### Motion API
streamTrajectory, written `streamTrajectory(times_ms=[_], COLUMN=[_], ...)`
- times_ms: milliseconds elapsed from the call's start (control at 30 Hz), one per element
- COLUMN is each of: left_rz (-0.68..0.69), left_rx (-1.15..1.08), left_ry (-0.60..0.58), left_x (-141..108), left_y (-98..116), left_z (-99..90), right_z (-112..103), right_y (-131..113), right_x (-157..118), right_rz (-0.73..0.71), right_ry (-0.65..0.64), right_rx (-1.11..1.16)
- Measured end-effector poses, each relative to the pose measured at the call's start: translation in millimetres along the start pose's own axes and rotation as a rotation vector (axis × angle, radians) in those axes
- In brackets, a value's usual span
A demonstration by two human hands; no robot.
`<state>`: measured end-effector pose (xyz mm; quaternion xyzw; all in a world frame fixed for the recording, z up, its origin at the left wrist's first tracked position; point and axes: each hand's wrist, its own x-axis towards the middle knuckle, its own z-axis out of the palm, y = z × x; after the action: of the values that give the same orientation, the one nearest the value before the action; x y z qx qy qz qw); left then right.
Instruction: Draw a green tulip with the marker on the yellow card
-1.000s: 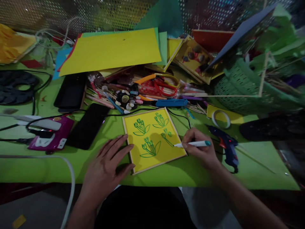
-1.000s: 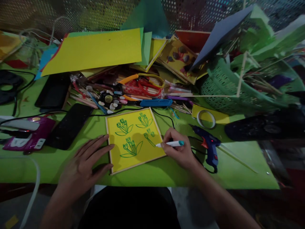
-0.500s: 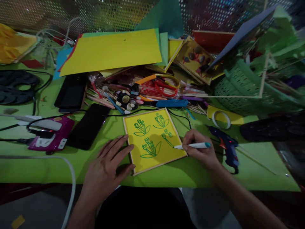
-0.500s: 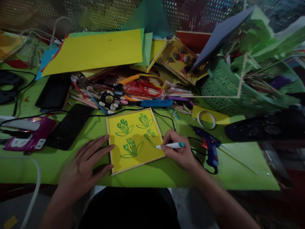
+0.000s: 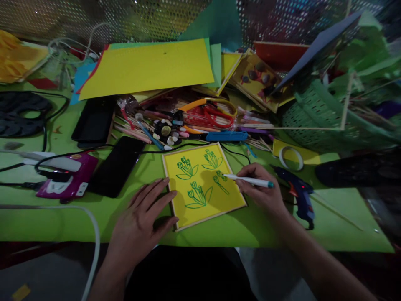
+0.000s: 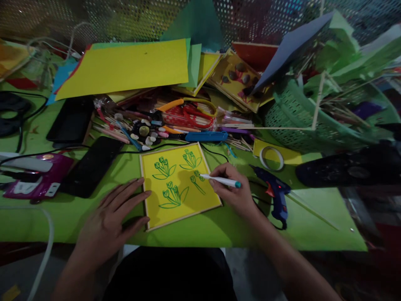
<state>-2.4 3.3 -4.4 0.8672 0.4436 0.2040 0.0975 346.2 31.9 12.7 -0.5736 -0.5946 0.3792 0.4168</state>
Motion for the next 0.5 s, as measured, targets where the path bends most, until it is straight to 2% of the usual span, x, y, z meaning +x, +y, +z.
streamTrajectory(times_ms=[500], left_rz=[-0.016], left_rx=[-0.004], left_ry=[-0.013], left_x=[0.2], left_y=[1.1], left_z=[-1.7], right_z=[3.5], right_y=[-8.5], right_x=[4.7], right_rz=[-0.001], right_ry=[0.008], right_rx=[-0.095])
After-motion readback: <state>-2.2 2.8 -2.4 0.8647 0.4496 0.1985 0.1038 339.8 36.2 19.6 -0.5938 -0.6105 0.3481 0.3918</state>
